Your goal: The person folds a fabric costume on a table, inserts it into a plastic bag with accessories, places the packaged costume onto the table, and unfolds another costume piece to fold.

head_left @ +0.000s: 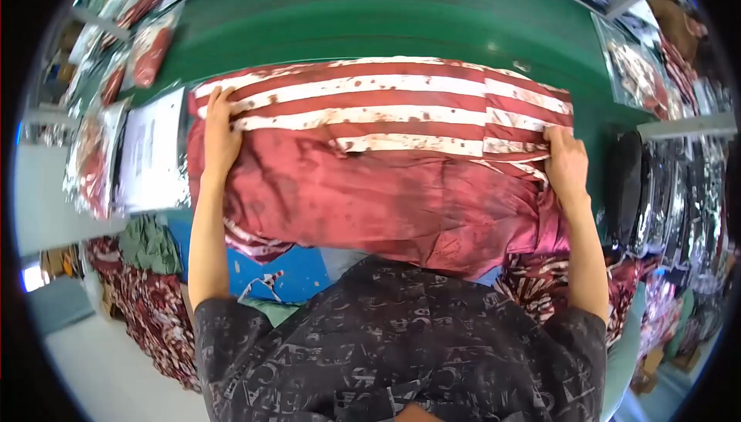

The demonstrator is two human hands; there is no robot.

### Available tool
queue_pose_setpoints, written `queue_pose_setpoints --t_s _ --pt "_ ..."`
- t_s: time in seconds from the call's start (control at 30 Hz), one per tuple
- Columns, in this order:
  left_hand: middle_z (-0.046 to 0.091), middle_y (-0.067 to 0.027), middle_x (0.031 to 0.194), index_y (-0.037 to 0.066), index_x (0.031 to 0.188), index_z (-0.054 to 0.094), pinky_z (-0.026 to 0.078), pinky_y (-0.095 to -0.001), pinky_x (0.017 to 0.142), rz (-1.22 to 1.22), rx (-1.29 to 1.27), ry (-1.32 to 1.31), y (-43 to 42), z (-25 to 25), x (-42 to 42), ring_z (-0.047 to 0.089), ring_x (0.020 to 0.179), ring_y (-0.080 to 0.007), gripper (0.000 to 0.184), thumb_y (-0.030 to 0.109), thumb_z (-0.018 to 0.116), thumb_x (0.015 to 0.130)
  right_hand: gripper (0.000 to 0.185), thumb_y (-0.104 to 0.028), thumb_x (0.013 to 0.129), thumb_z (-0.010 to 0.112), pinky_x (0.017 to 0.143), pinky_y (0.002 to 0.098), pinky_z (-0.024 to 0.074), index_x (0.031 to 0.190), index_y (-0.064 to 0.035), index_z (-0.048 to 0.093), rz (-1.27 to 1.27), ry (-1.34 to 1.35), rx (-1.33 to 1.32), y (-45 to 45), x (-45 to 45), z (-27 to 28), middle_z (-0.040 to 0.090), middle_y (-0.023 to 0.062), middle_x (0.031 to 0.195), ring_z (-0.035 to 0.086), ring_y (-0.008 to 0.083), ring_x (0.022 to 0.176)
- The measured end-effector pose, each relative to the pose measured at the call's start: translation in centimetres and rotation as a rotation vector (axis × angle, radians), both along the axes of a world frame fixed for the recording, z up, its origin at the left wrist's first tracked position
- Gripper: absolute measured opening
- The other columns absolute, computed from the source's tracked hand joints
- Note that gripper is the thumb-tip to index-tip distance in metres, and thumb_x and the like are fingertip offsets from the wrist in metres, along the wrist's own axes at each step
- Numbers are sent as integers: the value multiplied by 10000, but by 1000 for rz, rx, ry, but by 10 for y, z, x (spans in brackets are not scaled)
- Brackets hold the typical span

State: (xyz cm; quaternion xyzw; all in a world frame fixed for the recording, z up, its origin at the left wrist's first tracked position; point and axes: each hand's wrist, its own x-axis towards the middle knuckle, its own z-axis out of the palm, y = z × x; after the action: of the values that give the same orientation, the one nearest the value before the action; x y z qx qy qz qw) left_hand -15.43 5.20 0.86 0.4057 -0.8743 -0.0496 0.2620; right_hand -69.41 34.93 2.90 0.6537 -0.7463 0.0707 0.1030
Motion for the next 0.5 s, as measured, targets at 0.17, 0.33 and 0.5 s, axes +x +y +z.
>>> queue_pose_setpoints --t_s 0.17,0.33,0.5 --pt "558 -171 1274 42 1008 628 393 -442 1065 175 -1 -287 -5 29 25 459 1258 -393 278 -28 617 740 401 -79 875 611 895 423 462 1261 -13 521 125 -438 273 8 -5 28 593 197 1118 582 360 1036" --pt "601 -163 1228 54 1140 632 384 -451 1068 16 -201 14 -5 87 -48 484 1254 -401 240 130 581 919 411 -180 940 612 968 429 434 1320 -44 532 -11 -463 154 -18 8 73 567 183 1245 556 358 1120" --pt "599 -146 1263 73 1207 616 309 -505 1111 -82 -266 -8 -24 20 -80 434 1318 -392 374 332 581 940 376 -253 964 581 1003 422 411 1297 -78 567 -81 36 -471 -80 56 36 550 167 1297 521 357 1184"
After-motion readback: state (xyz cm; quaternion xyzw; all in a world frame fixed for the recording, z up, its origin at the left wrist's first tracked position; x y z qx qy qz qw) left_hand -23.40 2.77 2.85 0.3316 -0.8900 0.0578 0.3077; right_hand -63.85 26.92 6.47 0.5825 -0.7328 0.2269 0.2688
